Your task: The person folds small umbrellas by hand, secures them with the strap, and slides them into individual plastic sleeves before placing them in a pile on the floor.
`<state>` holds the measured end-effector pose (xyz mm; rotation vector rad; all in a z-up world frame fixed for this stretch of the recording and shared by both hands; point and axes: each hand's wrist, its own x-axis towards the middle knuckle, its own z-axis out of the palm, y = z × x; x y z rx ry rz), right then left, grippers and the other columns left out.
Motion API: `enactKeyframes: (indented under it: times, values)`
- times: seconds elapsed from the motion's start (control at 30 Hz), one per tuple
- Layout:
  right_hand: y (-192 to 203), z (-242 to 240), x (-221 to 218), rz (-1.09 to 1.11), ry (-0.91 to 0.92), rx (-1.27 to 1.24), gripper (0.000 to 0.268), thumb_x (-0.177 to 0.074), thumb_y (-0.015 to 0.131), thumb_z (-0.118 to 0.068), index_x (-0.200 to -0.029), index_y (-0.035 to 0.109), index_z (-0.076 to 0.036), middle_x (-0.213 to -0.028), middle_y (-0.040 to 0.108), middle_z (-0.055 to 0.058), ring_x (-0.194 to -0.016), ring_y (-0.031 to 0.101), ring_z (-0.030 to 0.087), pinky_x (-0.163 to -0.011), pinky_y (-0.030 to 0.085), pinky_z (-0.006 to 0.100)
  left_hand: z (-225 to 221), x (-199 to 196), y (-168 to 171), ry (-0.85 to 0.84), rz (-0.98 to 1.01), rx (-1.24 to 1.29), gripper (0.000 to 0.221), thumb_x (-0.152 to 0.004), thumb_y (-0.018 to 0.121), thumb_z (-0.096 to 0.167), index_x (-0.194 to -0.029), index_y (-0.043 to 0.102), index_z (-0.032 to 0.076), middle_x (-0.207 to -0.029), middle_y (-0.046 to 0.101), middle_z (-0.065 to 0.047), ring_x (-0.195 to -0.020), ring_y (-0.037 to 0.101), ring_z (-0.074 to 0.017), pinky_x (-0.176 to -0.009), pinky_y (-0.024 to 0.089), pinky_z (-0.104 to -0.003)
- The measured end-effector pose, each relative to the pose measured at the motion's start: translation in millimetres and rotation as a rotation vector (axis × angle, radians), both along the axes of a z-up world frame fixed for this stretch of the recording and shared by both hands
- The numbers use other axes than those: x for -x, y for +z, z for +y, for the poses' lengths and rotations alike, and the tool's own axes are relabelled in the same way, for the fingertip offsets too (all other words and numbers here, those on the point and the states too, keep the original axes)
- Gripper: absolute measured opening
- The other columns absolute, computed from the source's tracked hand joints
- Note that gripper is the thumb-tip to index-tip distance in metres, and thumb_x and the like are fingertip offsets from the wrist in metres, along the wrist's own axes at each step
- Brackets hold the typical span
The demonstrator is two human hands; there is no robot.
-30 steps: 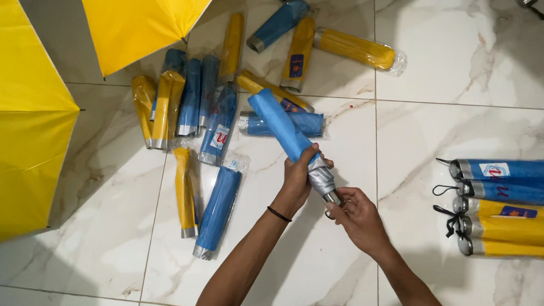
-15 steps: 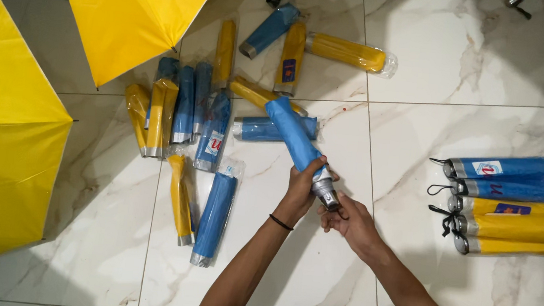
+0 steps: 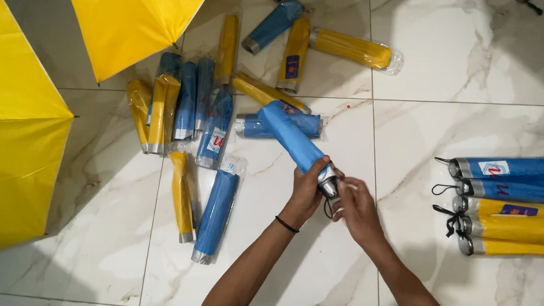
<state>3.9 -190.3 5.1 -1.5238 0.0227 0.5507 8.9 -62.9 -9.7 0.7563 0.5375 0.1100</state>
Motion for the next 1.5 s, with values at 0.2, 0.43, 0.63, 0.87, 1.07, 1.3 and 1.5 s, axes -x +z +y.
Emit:
enactKeyframes:
  times: [0.2, 0.43, 0.63, 0.87, 1.07, 1.3, 1.5]
  values:
    - [22.5, 7.8, 6.1, -0.127, 0.037, 0.116, 0.041, -0.089, 0.075, -0.015, -0.118, 0.055, 0.006, -0.094, 0.064, 0.016, -0.076, 0.066, 0.02, -0.063, 0.057, 0.03, 3.5, 5.1, 16.2, 0.006, 0.013, 0.011, 0.028, -0.09, 0.072, 0.028, -0.088, 0.06, 0.002, -0.079, 0.068, -0.013, -0.075, 0.071, -0.0212, -0.069, 0.06, -0.034]
    - [7.2, 11.1, 5.6, 0.47, -0.035, -0.307, 0.031, -0.1, 0.059, -0.029, -0.102, 0.06, 0.002, -0.084, 0.063, 0.012, -0.069, 0.064, 0.023, -0.061, 0.053, 0.03, 6.8, 19.1, 27.6, -0.049, -0.069, -0.052, 0.021, -0.09, 0.071, 0.023, -0.086, 0.06, 0.005, -0.078, 0.071, -0.017, -0.075, 0.073, -0.0227, -0.069, 0.058, -0.032]
    - [-9.5, 0.2, 1.7, 0.622, 0.033, -0.456, 0.036, -0.105, 0.045, -0.038, -0.106, 0.059, -0.005, -0.092, 0.066, 0.01, -0.074, 0.06, 0.017, -0.063, 0.046, 0.025, 0.4, 14.9, 26.2, -0.044, -0.159, -0.058, 0.02, -0.089, 0.072, 0.018, -0.082, 0.06, 0.004, -0.071, 0.069, -0.017, -0.066, 0.07, -0.0194, -0.061, 0.057, -0.029]
    - [6.2, 2.3, 12.5, -0.202, 0.023, 0.015, 0.034, -0.093, 0.066, -0.021, -0.114, 0.056, 0.004, -0.092, 0.068, 0.018, -0.075, 0.069, 0.025, -0.063, 0.058, 0.032, 0.3, 18.7, 55.4, -0.022, -0.159, -0.243, 0.013, -0.089, 0.071, 0.018, -0.086, 0.064, 0.007, -0.075, 0.072, -0.012, -0.071, 0.067, -0.0132, -0.074, 0.053, -0.027]
    - [28.8, 6.5, 16.4, -0.792, 0.197, 0.681, 0.032, -0.098, 0.06, -0.031, -0.112, 0.055, -0.002, -0.084, 0.064, 0.014, -0.074, 0.07, 0.027, -0.056, 0.059, 0.036, -5.4, 15.0, 46.5, -0.014, -0.166, -0.244, 0.013, -0.089, 0.073, 0.017, -0.086, 0.065, 0.008, -0.076, 0.072, -0.009, -0.071, 0.066, -0.0112, -0.074, 0.054, -0.027]
    - [25.1, 5.9, 14.9, -0.491, 0.205, 0.501, 0.037, -0.106, 0.037, -0.036, -0.098, 0.055, -0.005, -0.072, 0.058, 0.011, -0.064, 0.064, 0.027, -0.053, 0.052, 0.038, -5.3, 16.1, 48.4, -0.049, -0.223, -0.197, 0.014, -0.09, 0.07, 0.015, -0.079, 0.064, 0.009, -0.071, 0.069, -0.007, -0.061, 0.058, -0.0077, -0.058, 0.047, -0.021]
    - [1.2, 0.5, 17.4, -0.216, 0.245, 0.249, 0.043, -0.108, 0.029, -0.037, -0.09, 0.054, -0.008, -0.068, 0.049, -0.001, -0.055, 0.047, 0.008, -0.046, 0.041, 0.024, -2.3, 22.2, 51.6, -0.078, -0.185, -0.233, 0.014, -0.087, 0.072, 0.016, -0.076, 0.063, 0.01, -0.066, 0.065, -0.003, -0.055, 0.055, -0.006, -0.047, 0.044, -0.021]
